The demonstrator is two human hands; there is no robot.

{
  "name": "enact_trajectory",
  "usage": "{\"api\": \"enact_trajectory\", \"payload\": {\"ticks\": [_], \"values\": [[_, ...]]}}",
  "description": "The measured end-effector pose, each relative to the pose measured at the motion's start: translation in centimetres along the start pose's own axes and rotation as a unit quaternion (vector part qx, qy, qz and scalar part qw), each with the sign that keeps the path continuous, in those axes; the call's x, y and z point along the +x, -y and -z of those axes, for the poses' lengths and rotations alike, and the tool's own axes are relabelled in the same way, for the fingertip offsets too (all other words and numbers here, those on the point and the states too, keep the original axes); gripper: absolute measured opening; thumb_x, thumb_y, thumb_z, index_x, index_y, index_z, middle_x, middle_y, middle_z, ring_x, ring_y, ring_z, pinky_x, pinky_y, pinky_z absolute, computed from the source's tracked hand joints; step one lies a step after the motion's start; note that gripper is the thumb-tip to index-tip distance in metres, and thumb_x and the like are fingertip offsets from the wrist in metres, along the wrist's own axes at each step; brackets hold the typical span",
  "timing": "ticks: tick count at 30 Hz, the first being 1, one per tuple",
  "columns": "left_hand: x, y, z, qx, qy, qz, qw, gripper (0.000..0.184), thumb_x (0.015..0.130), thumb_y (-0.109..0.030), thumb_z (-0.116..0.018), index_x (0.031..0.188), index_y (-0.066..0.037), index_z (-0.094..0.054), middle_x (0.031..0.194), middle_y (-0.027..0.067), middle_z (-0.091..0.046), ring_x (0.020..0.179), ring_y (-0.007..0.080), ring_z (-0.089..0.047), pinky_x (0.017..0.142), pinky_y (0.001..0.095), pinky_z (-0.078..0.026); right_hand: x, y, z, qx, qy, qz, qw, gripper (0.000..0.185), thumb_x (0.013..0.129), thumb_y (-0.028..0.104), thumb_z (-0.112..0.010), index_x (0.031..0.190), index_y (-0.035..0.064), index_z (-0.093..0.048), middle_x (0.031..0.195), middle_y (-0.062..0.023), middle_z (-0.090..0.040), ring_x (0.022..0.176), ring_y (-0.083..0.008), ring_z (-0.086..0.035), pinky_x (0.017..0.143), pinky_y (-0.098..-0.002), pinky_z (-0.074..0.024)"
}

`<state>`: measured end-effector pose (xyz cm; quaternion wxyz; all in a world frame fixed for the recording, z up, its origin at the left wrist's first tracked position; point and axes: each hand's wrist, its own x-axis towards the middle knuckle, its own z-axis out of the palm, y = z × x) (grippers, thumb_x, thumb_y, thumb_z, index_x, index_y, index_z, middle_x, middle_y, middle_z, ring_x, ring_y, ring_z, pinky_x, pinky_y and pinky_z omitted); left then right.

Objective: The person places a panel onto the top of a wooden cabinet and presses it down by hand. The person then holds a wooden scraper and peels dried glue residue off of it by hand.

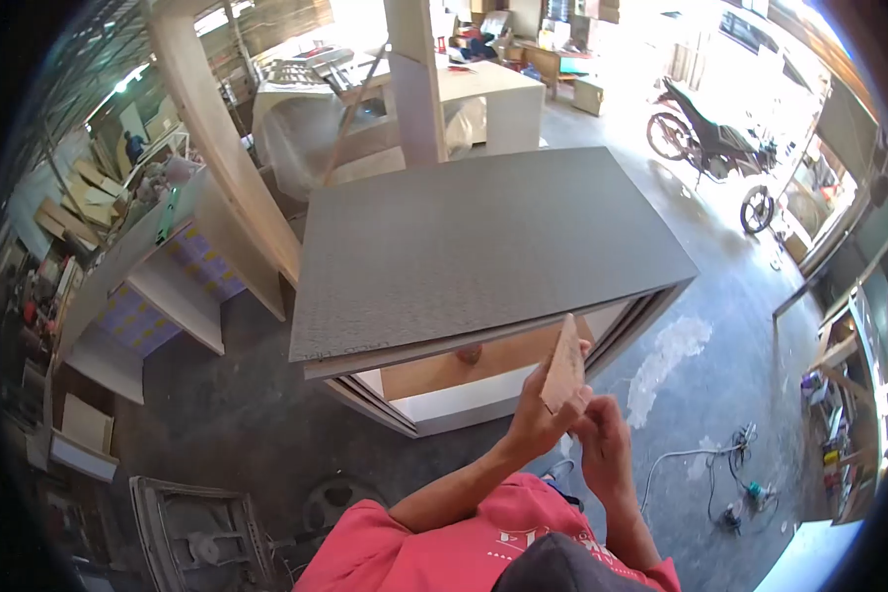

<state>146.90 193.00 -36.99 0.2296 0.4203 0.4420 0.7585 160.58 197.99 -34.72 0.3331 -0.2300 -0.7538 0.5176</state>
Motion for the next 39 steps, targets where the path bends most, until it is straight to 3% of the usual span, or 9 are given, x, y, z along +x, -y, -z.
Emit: {"api": "enact_trajectory", "payload": {"ticks": [2, 8, 12, 13, 14, 17, 23, 29, 39], "values": [[0.7, 0.3, 1.5, 0.017, -0.016, -0.029, 0.999, 0.073, 0.087, -0.011, -0.061, 0.151, 0.007, -0.031, 0.136, 0.0204, -0.053, 0.128, 0.0258, -0.051, 0.110, 0.0384, -0.038, 0.1, 0.7, 0.7, -0.054, 0.135, -0.075, 0.987, 0.014, 0.094, 0.003, -0.062, 0.105, 0.0015, -0.053, 0.081, -0.0106, -0.063, 0.073, -0.0169, -0.062, 0.070, -0.0304, -0.0499], [1.8, -3.0, 1.9, 0.234, -0.008, -0.174, 0.957, 0.090, 0.079, -0.015, -0.063, 0.158, -0.002, -0.021, 0.138, 0.0326, -0.049, 0.130, 0.0458, -0.050, 0.109, 0.0466, -0.039, 1.6, 4.1, 0.1, -0.182, 0.134, 0.001, 0.974, 0.012, 0.088, 0.004, -0.070, 0.096, 0.0016, -0.062, 0.087, -0.0128, -0.067, 0.082, -0.0265, -0.067, 0.079, -0.0361, -0.0505], [2.8, -3.9, 2.9, 0.229, -0.002, -0.190, 0.955, 0.086, 0.084, -0.015, -0.061, 0.158, 0.002, -0.020, 0.142, 0.0312, -0.047, 0.134, 0.0432, -0.047, 0.113, 0.0463, -0.035, 1.6, 3.2, -0.5, -0.209, 0.174, 0.058, 0.960, 0.013, 0.081, 0.003, -0.074, 0.092, 0.0041, -0.065, 0.092, -0.0125, -0.066, 0.092, -0.0270, -0.063, 0.086, -0.0392, -0.0477], [2.8, -3.3, 2.5, 0.068, -0.026, -0.150, 0.986, 0.082, 0.087, -0.016, -0.060, 0.156, 0.005, -0.021, 0.143, 0.0284, -0.046, 0.136, 0.0394, -0.045, 0.114, 0.0448, -0.033, 2.0, 2.7, -0.8, -0.209, 0.175, 0.055, 0.960, 0.013, 0.081, 0.003, -0.074, 0.092, 0.0041, -0.065, 0.092, -0.0125, -0.066, 0.092, -0.0270, -0.063, 0.086, -0.0392, -0.0477], [2.6, -2.4, 2.4, -0.097, -0.050, -0.101, 0.989, 0.078, 0.091, -0.017, -0.060, 0.154, 0.008, -0.022, 0.145, 0.0256, -0.045, 0.138, 0.0357, -0.043, 0.116, 0.0433, -0.030, 2.6, 2.1, -1.1, -0.183, 0.080, 0.119, 0.973, 0.014, 0.081, 0.004, -0.074, 0.092, 0.0046, -0.066, 0.095, -0.0130, -0.065, 0.095, -0.0286, -0.063, 0.086, -0.0397, -0.0475], [3.2, -0.8, 3.9, -0.100, -0.052, -0.053, 0.992, 0.068, 0.095, -0.028, -0.062, 0.145, 0.009, -0.035, 0.144, 0.0180, -0.047, 0.136, 0.0265, -0.044, 0.116, 0.0386, -0.031, 4.6, 2.9, -1.9, -0.137, -0.052, 0.227, 0.963, 0.012, 0.083, 0.001, -0.071, 0.092, 0.0035, -0.065, 0.102, -0.0156, -0.064, 0.103, -0.0327, -0.061, 0.088, -0.0380, -0.0482], [3.0, -2.6, 2.5, -0.100, -0.037, -0.008, 0.994, 0.080, 0.090, -0.049, -0.060, 0.145, 0.004, -0.035, 0.141, 0.0200, -0.048, 0.130, 0.0273, -0.050, 0.111, 0.0408, -0.040, 3.8, 2.0, -3.4, 0.263, -0.004, 0.020, 0.965, 0.008, 0.096, 0.004, -0.062, 0.103, 0.0008, -0.060, 0.095, -0.0069, -0.065, 0.090, -0.0151, -0.063, 0.081, -0.0286, -0.0502], [1.6, -3.0, 2.1, -0.027, 0.012, -0.015, 0.999, 0.080, 0.089, -0.045, -0.064, 0.143, 0.008, -0.038, 0.141, 0.0202, -0.049, 0.132, 0.0269, -0.047, 0.111, 0.0400, -0.037, 3.9, 3.2, -1.7, 0.169, 0.096, -0.047, 0.980, 0.012, 0.098, 0.006, -0.061, 0.106, 0.0003, -0.056, 0.091, -0.0060, -0.065, 0.085, -0.0139, -0.065, 0.075, -0.0294, -0.0515], [2.1, -2.3, 2.5, 0.150, 0.026, -0.091, 0.984, 0.088, 0.087, -0.036, -0.067, 0.149, 0.013, -0.030, 0.137, 0.0281, -0.052, 0.132, 0.0335, -0.050, 0.110, 0.0428, -0.037, 2.7, 5.5, -0.1, -0.279, 0.144, 0.110, 0.943, 0.017, 0.086, 0.003, -0.067, 0.100, 0.0004, -0.057, 0.092, -0.0123, -0.063, 0.089, -0.0325, -0.063, 0.076, -0.0422, -0.0503]]}}
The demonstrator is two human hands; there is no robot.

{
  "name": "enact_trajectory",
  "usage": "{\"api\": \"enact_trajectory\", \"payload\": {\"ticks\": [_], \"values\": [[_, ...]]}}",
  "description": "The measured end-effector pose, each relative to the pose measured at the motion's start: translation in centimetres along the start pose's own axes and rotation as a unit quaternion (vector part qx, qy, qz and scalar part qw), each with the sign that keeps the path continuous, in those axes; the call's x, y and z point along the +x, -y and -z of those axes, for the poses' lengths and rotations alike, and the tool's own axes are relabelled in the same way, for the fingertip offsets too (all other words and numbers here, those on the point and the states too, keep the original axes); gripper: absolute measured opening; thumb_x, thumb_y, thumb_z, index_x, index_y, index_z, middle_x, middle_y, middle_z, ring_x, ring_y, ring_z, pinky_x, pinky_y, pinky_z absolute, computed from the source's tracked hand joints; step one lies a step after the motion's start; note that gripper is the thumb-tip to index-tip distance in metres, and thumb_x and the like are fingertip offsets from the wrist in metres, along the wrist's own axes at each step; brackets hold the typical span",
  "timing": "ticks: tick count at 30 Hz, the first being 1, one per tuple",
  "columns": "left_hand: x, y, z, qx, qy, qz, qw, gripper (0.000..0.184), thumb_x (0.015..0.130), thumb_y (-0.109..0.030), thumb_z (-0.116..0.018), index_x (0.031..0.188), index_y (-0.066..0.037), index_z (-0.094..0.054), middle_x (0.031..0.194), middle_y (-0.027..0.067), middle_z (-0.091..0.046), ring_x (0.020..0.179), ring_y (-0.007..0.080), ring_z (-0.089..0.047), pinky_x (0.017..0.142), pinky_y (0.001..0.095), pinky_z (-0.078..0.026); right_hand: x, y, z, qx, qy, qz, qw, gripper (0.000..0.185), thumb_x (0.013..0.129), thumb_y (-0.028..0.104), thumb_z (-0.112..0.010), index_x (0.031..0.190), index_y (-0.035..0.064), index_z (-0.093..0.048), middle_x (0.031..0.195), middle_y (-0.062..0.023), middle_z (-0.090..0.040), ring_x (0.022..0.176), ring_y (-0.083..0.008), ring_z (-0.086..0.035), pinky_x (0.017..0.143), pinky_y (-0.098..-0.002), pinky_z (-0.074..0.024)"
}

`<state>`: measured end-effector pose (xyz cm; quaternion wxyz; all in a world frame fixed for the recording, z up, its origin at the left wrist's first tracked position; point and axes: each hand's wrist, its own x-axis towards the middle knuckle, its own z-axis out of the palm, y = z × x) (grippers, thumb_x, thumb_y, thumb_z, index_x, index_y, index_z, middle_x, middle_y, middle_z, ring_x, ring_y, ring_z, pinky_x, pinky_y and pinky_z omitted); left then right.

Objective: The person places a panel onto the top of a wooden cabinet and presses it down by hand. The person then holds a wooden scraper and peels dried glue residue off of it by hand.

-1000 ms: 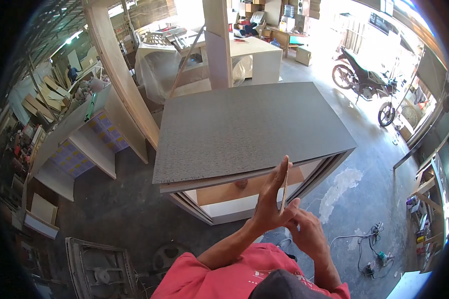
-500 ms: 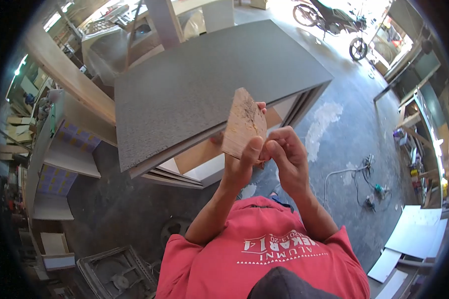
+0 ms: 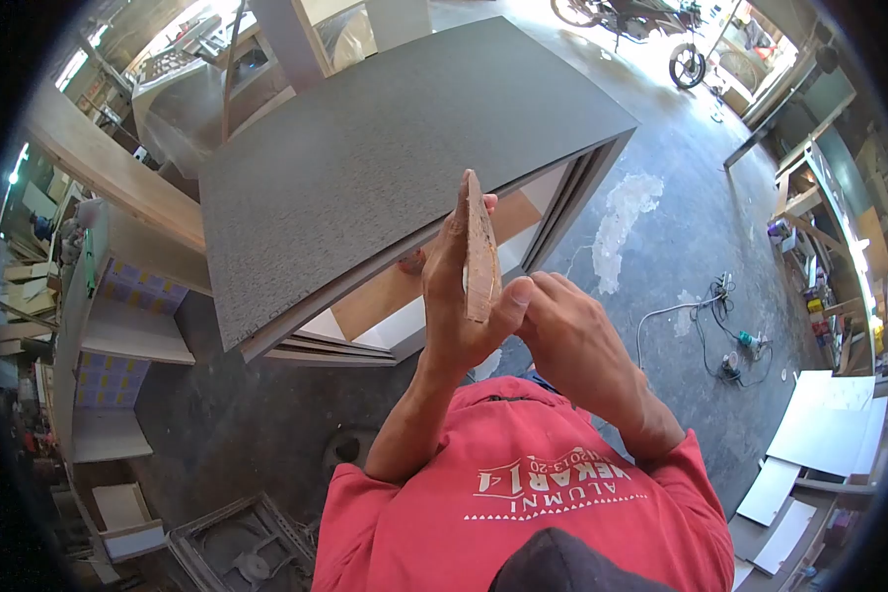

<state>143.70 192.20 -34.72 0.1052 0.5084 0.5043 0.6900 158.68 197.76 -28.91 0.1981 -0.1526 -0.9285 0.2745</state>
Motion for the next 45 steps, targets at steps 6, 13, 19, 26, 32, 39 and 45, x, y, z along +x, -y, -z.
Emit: {"api": "enact_trajectory", "payload": {"ticks": [6, 13, 19, 26, 32, 39, 45], "values": [[-1.0, 0.4, -1.6, -0.211, -0.024, 0.077, 0.974, 0.095, 0.087, -0.040, -0.065, 0.155, 0.008, -0.021, 0.145, 0.0265, -0.045, 0.136, 0.0333, -0.046, 0.110, 0.0435, -0.038, -0.3, -1.6, -0.5, 0.053, 0.068, 0.052, 0.995, 0.016, 0.086, 0.004, -0.064, 0.099, 0.0018, -0.055, 0.094, -0.0148, -0.060, 0.091, -0.0328, -0.061, 0.079, -0.0435, -0.0482], [0.0, 1.5, -1.4, -0.348, -0.021, 0.108, 0.931, 0.089, 0.082, -0.028, -0.055, 0.158, -0.008, -0.014, 0.144, 0.0253, -0.039, 0.135, 0.0335, -0.043, 0.111, 0.0482, -0.041, -1.0, -2.8, -2.4, 0.322, 0.087, -0.049, 0.941, 0.017, 0.083, 0.004, -0.067, 0.094, 0.0019, -0.053, 0.090, -0.0132, -0.059, 0.081, -0.0279, -0.059, 0.070, -0.0384, -0.0483], [1.4, 1.0, -0.7, -0.392, -0.094, 0.104, 0.909, 0.091, 0.078, -0.027, -0.054, 0.158, -0.008, -0.015, 0.143, 0.0271, -0.039, 0.131, 0.0364, -0.046, 0.109, 0.0506, -0.043, -0.7, -2.0, -3.6, 0.221, -0.086, 0.037, 0.971, 0.012, 0.085, -0.003, -0.061, 0.091, 0.0036, -0.053, 0.092, -0.0078, -0.060, 0.085, -0.0158, -0.056, 0.076, -0.0308, -0.0475], [1.3, 1.6, 0.0, -0.222, -0.062, 0.016, 0.973, 0.087, 0.073, -0.023, -0.053, 0.153, -0.003, -0.028, 0.143, 0.0252, -0.043, 0.129, 0.0350, -0.048, 0.107, 0.0481, -0.043, -1.5, -1.9, -5.8, 0.466, -0.086, -0.040, 0.879, 0.002, 0.102, 0.002, -0.049, 0.102, 0.0035, -0.048, 0.094, -0.0073, -0.059, 0.088, -0.0100, -0.054, 0.080, -0.0276, -0.0469], [1.2, 2.3, 0.3, -0.084, -0.023, -0.117, 0.989, 0.076, 0.072, -0.021, -0.053, 0.145, 0.000, -0.047, 0.141, 0.0276, -0.047, 0.126, 0.0373, -0.053, 0.102, 0.0498, -0.046, -0.8, -2.3, -4.5, 0.505, -0.007, -0.184, 0.843, 0.006, 0.103, 0.007, -0.051, 0.104, 0.0007, -0.050, 0.089, -0.0071, -0.059, 0.084, -0.0115, -0.058, 0.075, -0.0266, -0.0497], [1.5, 2.8, 1.1, -0.007, 0.006, -0.162, 0.987, 0.074, 0.076, -0.024, -0.053, 0.147, -0.005, -0.046, 0.141, 0.0274, -0.047, 0.124, 0.0367, -0.054, 0.099, 0.0506, -0.048, -0.2, -1.3, -1.9, 0.157, 0.036, -0.050, 0.986, 0.015, 0.095, 0.008, -0.060, 0.106, 0.0008, -0.055, 0.096, -0.0151, -0.063, 0.086, -0.0336, -0.067, 0.074, -0.0406, -0.0547], [1.6, 2.9, 1.0, 0.019, 0.009, -0.165, 0.986, 0.070, 0.078, -0.028, -0.054, 0.145, -0.006, -0.050, 0.140, 0.0264, -0.048, 0.121, 0.0361, -0.057, 0.098, 0.0514, -0.049, -0.7, -1.3, -2.1, 0.062, 0.088, -0.053, 0.993, 0.016, 0.093, 0.008, -0.060, 0.106, 0.0001, -0.053, 0.097, -0.0184, -0.062, 0.088, -0.0374, -0.066, 0.075, -0.0442, -0.0536]]}}
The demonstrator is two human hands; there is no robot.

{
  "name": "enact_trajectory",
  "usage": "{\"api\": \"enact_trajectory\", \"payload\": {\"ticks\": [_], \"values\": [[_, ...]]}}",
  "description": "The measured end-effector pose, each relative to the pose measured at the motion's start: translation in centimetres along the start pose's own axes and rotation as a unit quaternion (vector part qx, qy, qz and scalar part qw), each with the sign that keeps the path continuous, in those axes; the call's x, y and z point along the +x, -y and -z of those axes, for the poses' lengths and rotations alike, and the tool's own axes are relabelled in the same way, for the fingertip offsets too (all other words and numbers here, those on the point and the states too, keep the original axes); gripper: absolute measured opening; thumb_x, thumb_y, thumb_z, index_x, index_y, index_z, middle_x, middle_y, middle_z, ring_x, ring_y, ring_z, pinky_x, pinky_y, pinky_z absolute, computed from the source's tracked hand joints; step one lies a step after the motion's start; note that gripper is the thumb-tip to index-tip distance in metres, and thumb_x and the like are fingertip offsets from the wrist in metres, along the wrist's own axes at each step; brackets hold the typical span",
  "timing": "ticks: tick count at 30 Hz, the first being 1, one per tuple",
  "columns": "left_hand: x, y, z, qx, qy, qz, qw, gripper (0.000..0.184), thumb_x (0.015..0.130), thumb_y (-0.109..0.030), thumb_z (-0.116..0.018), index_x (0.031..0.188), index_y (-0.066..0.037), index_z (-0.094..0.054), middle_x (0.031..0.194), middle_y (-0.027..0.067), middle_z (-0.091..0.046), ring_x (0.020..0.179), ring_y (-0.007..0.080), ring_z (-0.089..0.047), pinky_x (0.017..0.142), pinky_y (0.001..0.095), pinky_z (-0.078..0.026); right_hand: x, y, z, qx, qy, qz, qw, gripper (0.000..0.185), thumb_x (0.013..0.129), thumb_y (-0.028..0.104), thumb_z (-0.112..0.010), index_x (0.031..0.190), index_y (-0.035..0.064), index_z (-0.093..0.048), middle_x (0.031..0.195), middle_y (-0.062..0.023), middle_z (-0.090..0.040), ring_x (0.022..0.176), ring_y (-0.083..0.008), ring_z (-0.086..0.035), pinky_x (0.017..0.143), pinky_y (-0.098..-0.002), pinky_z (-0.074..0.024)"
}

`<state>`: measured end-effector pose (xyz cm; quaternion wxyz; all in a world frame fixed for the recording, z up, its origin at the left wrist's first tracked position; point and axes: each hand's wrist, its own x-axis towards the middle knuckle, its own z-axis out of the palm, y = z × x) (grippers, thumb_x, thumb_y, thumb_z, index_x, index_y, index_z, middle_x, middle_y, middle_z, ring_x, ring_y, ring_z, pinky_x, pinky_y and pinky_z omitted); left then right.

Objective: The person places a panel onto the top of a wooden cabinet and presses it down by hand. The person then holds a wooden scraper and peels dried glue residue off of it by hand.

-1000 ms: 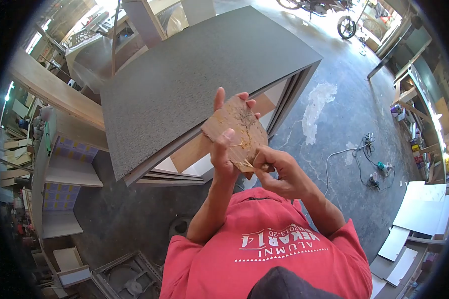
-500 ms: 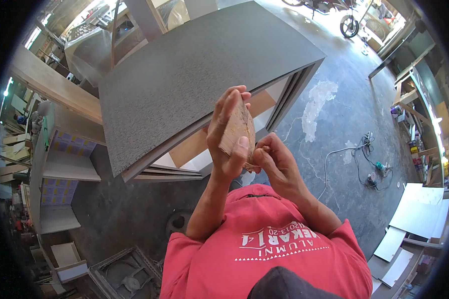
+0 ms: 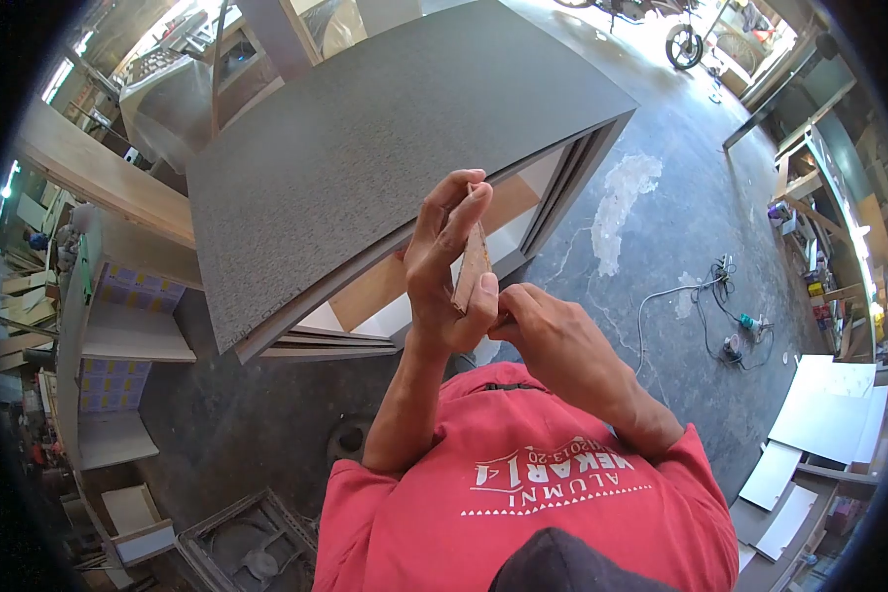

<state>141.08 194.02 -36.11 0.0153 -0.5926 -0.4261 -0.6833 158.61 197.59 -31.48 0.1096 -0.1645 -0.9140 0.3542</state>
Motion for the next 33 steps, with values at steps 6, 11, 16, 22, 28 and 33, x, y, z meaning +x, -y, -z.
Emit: {"api": "enact_trajectory", "payload": {"ticks": [6, 11, 16, 22, 28, 33], "values": [[1.0, -0.3, 0.8, 0.030, -0.010, -0.030, 0.999, 0.070, 0.080, -0.030, -0.055, 0.146, -0.008, -0.048, 0.141, 0.0254, -0.047, 0.123, 0.0359, -0.056, 0.098, 0.0504, -0.050, -0.1, 0.7, -1.2, 0.022, -0.086, -0.053, 0.995, 0.017, 0.091, 0.006, -0.064, 0.104, 0.0012, -0.054, 0.091, -0.0158, -0.062, 0.079, -0.0357, -0.065, 0.068, -0.0440, -0.0521], [1.1, -1.0, 0.3, 0.005, -0.013, -0.036, 0.999, 0.071, 0.075, -0.023, -0.056, 0.144, -0.004, -0.050, 0.141, 0.0269, -0.046, 0.124, 0.0358, -0.054, 0.100, 0.0482, -0.048, -0.3, 0.6, -1.1, -0.055, -0.038, -0.005, 0.998, 0.018, 0.089, 0.002, -0.058, 0.106, 0.0009, -0.051, 0.098, -0.0171, -0.061, 0.089, -0.0371, -0.065, 0.074, -0.0447, -0.0525], [1.2, -1.1, 0.3, -0.209, -0.085, 0.057, 0.973, 0.075, 0.075, -0.021, -0.059, 0.147, -0.003, -0.047, 0.141, 0.0251, -0.045, 0.124, 0.0328, -0.052, 0.103, 0.0441, -0.046, 0.6, -1.2, 0.2, 0.208, 0.011, 0.111, 0.972, 0.019, 0.088, -0.003, -0.061, 0.106, 0.0035, -0.058, 0.099, -0.0160, -0.058, 0.086, -0.0337, -0.063, 0.074, -0.0393, -0.0516], [1.8, -0.8, 0.6, -0.310, -0.101, 0.096, 0.940, 0.084, 0.074, -0.024, -0.062, 0.153, -0.006, -0.038, 0.141, 0.0223, -0.044, 0.127, 0.0301, -0.047, 0.106, 0.0448, -0.043, -0.3, -1.7, -1.1, 0.187, -0.119, 0.074, 0.972, 0.019, 0.086, -0.003, -0.064, 0.102, 0.0044, -0.060, 0.105, -0.0127, -0.058, 0.100, -0.0310, -0.059, 0.085, -0.0373, -0.0473], [1.0, -0.3, 0.0, -0.291, -0.094, 0.133, 0.943, 0.085, 0.071, -0.022, -0.057, 0.152, -0.004, -0.039, 0.140, 0.0223, -0.045, 0.125, 0.0294, -0.049, 0.106, 0.0456, -0.043, 0.4, -1.8, -2.4, 0.107, -0.256, 0.172, 0.945, 0.017, 0.087, -0.005, -0.063, 0.100, 0.0050, -0.059, 0.109, -0.0137, -0.057, 0.104, -0.0324, -0.056, 0.098, -0.0407, -0.0407], [0.7, -0.6, -0.6, -0.263, -0.091, 0.128, 0.952, 0.083, 0.071, -0.023, -0.055, 0.150, -0.003, -0.041, 0.138, 0.0236, -0.047, 0.122, 0.0304, -0.052, 0.103, 0.0460, -0.045, -0.3, -2.0, -4.1, 0.364, -0.240, 0.115, 0.893, 0.009, 0.096, -0.003, -0.055, 0.102, 0.0028, -0.055, 0.105, -0.0103, -0.058, 0.103, -0.0213, -0.057, 0.096, -0.0348, -0.0430]]}}
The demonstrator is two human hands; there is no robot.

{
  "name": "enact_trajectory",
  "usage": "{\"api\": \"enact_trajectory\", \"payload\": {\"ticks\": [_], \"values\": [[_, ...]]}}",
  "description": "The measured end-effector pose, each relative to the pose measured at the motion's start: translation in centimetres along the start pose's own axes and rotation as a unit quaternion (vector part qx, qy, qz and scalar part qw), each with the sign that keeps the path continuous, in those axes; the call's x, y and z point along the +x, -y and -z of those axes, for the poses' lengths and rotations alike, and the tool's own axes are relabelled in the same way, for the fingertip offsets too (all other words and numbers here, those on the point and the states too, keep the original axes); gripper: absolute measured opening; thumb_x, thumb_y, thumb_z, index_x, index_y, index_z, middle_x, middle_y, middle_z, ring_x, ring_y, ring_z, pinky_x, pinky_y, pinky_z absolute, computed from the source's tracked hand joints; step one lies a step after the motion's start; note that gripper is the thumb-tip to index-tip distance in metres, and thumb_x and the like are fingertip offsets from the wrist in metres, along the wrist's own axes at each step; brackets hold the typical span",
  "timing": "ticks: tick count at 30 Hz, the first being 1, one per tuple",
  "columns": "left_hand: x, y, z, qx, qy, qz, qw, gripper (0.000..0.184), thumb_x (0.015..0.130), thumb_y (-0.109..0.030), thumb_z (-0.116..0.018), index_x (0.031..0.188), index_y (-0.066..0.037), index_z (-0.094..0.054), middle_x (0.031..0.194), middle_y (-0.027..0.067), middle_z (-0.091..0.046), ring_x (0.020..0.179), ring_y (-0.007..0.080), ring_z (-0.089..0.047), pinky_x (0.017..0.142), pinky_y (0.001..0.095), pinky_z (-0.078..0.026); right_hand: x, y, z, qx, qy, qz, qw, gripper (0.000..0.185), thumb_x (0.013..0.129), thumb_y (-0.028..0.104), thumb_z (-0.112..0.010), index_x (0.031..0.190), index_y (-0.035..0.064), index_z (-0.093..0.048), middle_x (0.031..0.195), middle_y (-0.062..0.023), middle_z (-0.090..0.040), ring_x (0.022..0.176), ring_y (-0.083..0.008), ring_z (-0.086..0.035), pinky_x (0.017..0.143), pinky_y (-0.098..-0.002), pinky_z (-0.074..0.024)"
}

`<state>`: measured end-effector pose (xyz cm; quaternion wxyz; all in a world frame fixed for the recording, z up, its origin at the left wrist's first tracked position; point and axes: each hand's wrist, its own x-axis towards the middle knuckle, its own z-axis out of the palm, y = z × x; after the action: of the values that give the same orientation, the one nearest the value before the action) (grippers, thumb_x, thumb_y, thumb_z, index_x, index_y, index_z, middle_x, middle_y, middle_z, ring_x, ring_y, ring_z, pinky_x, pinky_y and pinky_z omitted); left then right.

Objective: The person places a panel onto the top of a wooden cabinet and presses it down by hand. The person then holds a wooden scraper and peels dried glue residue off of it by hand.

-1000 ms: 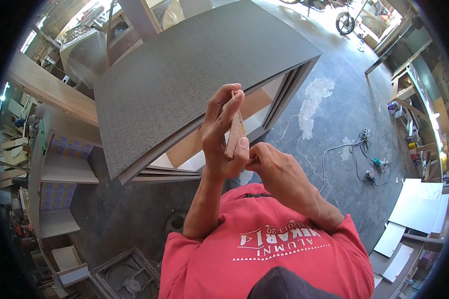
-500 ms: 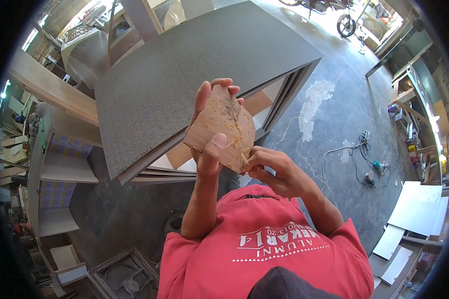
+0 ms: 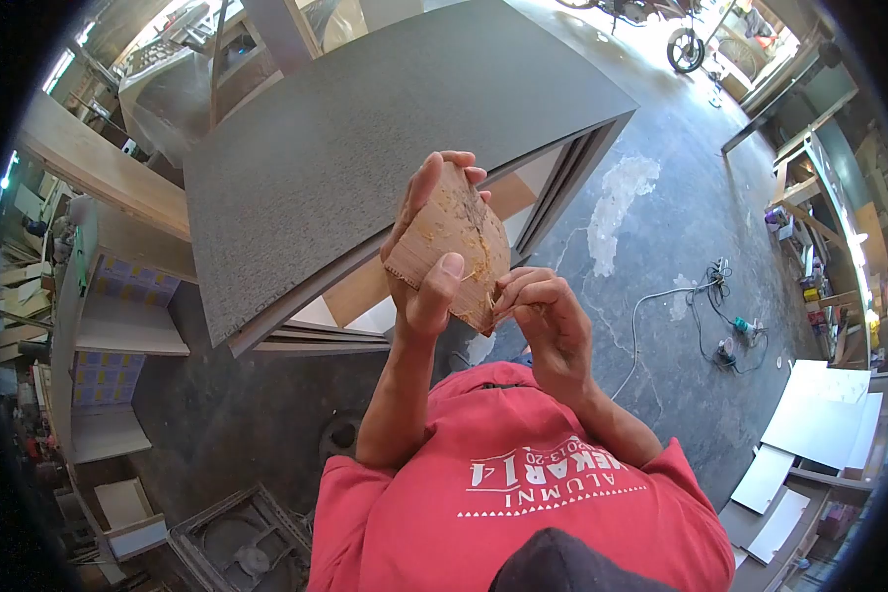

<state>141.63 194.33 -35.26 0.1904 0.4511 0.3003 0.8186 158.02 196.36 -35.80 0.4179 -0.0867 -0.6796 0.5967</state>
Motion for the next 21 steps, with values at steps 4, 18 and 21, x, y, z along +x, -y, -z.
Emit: {"api": "enact_trajectory", "payload": {"ticks": [4, 18, 21], "values": [[-0.1, 0.2, 0.1, 0.015, -0.001, -0.009, 1.000, 0.083, 0.071, -0.024, -0.055, 0.150, -0.002, -0.042, 0.138, 0.0240, -0.047, 0.121, 0.0307, -0.053, 0.101, 0.0461, -0.046, -0.7, 0.3, 0.3, 0.081, -0.008, -0.079, 0.994, 0.003, 0.104, 0.005, -0.050, 0.105, 0.0027, -0.051, 0.099, -0.0057, -0.057, 0.097, -0.0123, -0.055, 0.090, -0.0286, -0.0439], [-0.9, 0.3, -0.4, 0.000, -0.013, 0.007, 1.000, 0.078, 0.076, -0.025, -0.055, 0.150, -0.003, -0.043, 0.138, 0.0248, -0.048, 0.121, 0.0313, -0.053, 0.100, 0.0453, -0.047, -1.4, 0.3, 1.4, 0.283, 0.065, -0.218, 0.932, 0.020, 0.107, 0.024, -0.048, 0.099, 0.0068, -0.044, 0.083, -0.0003, -0.043, 0.076, -0.0110, -0.041, 0.074, -0.0281, -0.0404], [-0.9, 0.9, -0.1, 0.063, 0.030, -0.059, 0.996, 0.076, 0.075, -0.023, -0.054, 0.147, -0.003, -0.047, 0.138, 0.0266, -0.048, 0.118, 0.0324, -0.056, 0.097, 0.0451, -0.049, -0.5, 0.8, 2.8, 0.260, 0.055, -0.286, 0.921, 0.019, 0.107, 0.024, -0.048, 0.098, 0.0072, -0.043, 0.078, 0.0002, -0.041, 0.070, -0.0126, -0.040, 0.068, -0.0301, -0.0409]]}}
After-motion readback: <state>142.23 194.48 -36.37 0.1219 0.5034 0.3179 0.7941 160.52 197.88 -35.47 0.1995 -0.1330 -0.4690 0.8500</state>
